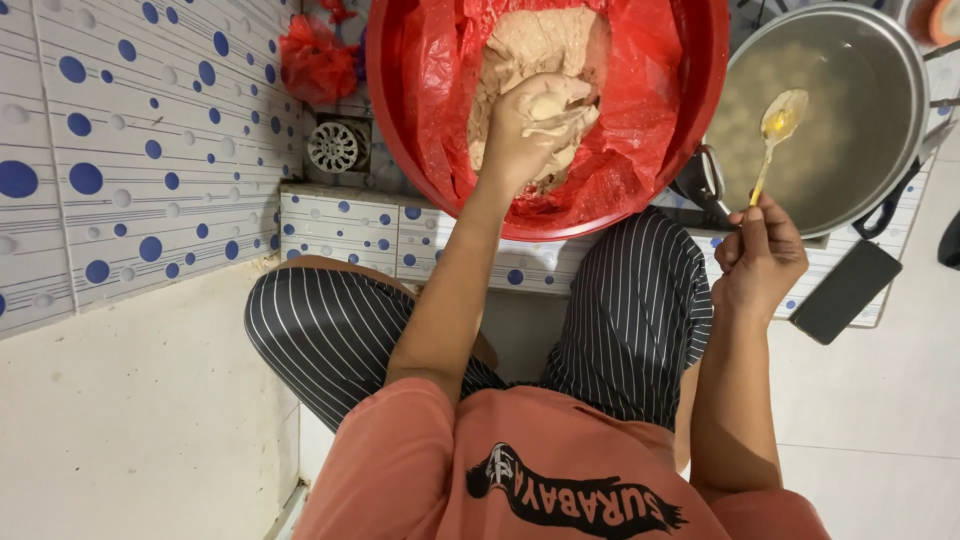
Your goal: The person is forming meatballs from a large mass of dough by squeezing it through their hand and scooping the resulting ball into a pot of water with a spoon.
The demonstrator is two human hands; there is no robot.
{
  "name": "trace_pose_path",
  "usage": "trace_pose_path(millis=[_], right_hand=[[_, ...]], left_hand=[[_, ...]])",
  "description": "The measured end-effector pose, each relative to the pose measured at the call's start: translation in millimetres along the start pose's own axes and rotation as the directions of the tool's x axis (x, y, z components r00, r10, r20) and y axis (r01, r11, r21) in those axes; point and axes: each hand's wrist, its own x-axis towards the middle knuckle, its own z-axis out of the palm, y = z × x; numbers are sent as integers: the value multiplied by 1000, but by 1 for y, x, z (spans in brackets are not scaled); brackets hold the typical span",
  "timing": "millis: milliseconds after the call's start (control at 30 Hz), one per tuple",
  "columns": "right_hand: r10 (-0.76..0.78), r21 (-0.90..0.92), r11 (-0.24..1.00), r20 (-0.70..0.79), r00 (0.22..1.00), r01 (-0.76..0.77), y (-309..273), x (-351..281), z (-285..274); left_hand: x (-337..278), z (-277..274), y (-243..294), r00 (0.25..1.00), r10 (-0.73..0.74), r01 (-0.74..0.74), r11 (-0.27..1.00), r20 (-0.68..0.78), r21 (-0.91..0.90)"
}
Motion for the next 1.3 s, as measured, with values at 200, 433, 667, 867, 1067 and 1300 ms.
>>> trace_pose_path(millis=[200,433,667,867,1067,1300], right_hand=[[-20,-27,999,8,1000,20,-16,-4,19],[-160,-129,975,146,976,179,-31,-13,34],[-532,-414,445,591,606,794,-80,-39,66],[-546,-414,-46,772,324,909,-89,-47,98],[-507,-442,-280,822,260,852,-71,-44,119],[-333,-343,405,808,486,847,-41,-36,123]], left_hand=[[6,-1,-23,999,40,-39,999,-11,35],[11,-5,-16,977,183,-183,983,112,-11],[1,1,7,972,204,-201,979,114,-38],[5,-1,-7,986,156,-160,983,55,92],[12,-5,-26,999,49,-47,985,-8,168],[12,-5,-21,937,-266,337,859,-227,385]])
